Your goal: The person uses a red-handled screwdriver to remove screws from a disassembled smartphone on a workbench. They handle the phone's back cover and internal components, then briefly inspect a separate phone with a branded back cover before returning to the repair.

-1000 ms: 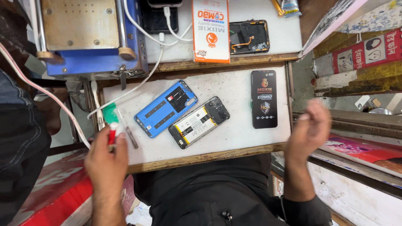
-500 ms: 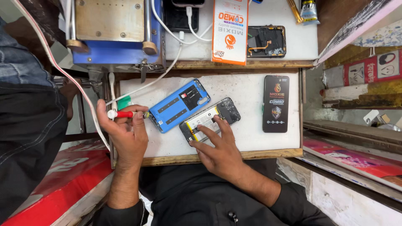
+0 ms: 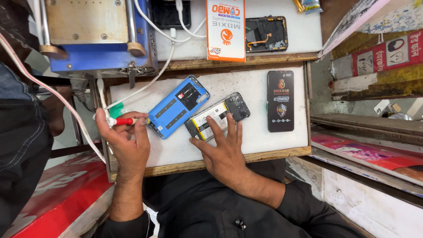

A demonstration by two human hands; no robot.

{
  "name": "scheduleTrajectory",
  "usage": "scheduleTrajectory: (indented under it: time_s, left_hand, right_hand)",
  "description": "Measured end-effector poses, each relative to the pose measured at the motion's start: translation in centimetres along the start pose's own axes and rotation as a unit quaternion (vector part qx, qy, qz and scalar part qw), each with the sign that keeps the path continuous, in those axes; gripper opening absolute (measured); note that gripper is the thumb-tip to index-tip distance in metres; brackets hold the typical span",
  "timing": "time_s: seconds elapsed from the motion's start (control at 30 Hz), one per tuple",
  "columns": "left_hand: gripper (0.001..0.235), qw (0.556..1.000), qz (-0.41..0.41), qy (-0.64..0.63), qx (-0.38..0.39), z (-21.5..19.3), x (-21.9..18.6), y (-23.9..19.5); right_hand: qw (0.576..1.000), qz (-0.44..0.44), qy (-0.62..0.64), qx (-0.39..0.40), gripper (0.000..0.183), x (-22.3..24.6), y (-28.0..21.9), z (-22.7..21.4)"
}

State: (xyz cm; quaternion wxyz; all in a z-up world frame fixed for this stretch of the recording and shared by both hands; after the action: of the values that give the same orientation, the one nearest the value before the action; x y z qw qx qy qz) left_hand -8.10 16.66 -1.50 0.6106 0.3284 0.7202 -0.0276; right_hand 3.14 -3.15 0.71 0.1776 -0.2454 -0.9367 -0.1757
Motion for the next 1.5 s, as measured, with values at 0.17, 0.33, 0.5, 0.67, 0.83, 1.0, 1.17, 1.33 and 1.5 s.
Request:
scheduleTrajectory:
  time_s: [0.17,0.33,0.5,0.67,0.83,1.0,1.17,1.33,1.5]
  left_hand:
    - [0.071,1.0,0.001,0.012,0.007,0.2,0.1,-0.2]
    - [0.064,1.0,-0.009,-0.008,0.008,0.3,-0.2,-0.2]
    - [0.065,0.999,-0.021,-0.036,-0.004,0.1,-1.2,-1.0]
    - [0.071,1.0,0.015,-0.001,-0.009,0.2,-1.9,-1.1]
    - [0.074,0.998,0.028,0.045,-0.017,-0.6,-1.6,-1.2]
    - [0.074,0.996,0.056,0.073,-0.018,-0.4,-1.5,-1.4]
    - [0.073,0.997,0.05,0.061,-0.004,0.1,-1.1,-1.3]
    - [0.071,1.0,-0.01,0.009,-0.014,-0.3,-1.0,-1.7]
    - [0.068,0.998,-0.041,-0.05,-0.008,0.5,-1.6,-2.0]
  right_hand:
    - [0.999,-0.009,0.028,-0.026,0.04,-0.4,-0.7,-0.3]
    - [0.993,-0.027,0.082,-0.076,0.034,-1.0,-1.5,-1.8]
    - [0.995,-0.015,0.076,-0.063,0.031,-2.3,-1.7,-2.1]
    - [0.996,-0.017,0.071,-0.045,0.031,-2.3,-1.6,-1.8]
    - [0.998,-0.017,0.058,-0.021,0.028,-2.1,-1.4,-1.2]
    - [0.998,-0.017,0.052,-0.014,0.026,-2.1,-1.4,-1.0]
    - [0.998,-0.016,0.061,-0.01,0.025,-2.1,-1.3,-1.0]
    - [0.998,-0.012,0.061,-0.016,0.026,-2.2,-1.4,-1.1]
    - [0.998,-0.013,0.058,-0.017,0.027,-2.3,-1.4,-0.8]
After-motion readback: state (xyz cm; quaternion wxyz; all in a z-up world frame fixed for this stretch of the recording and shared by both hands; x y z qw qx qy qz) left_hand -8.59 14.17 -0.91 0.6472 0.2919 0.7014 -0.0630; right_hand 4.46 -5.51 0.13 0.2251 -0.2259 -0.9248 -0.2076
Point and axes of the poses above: each hand's wrist, its own y-axis towards the middle knuckle, its own z-axis out of the palm, x = y × z, the point moved 10 cm from there along y, towards the middle knuckle, and after that the axes turned 7 degrees about -x, right-handed, at the moved point
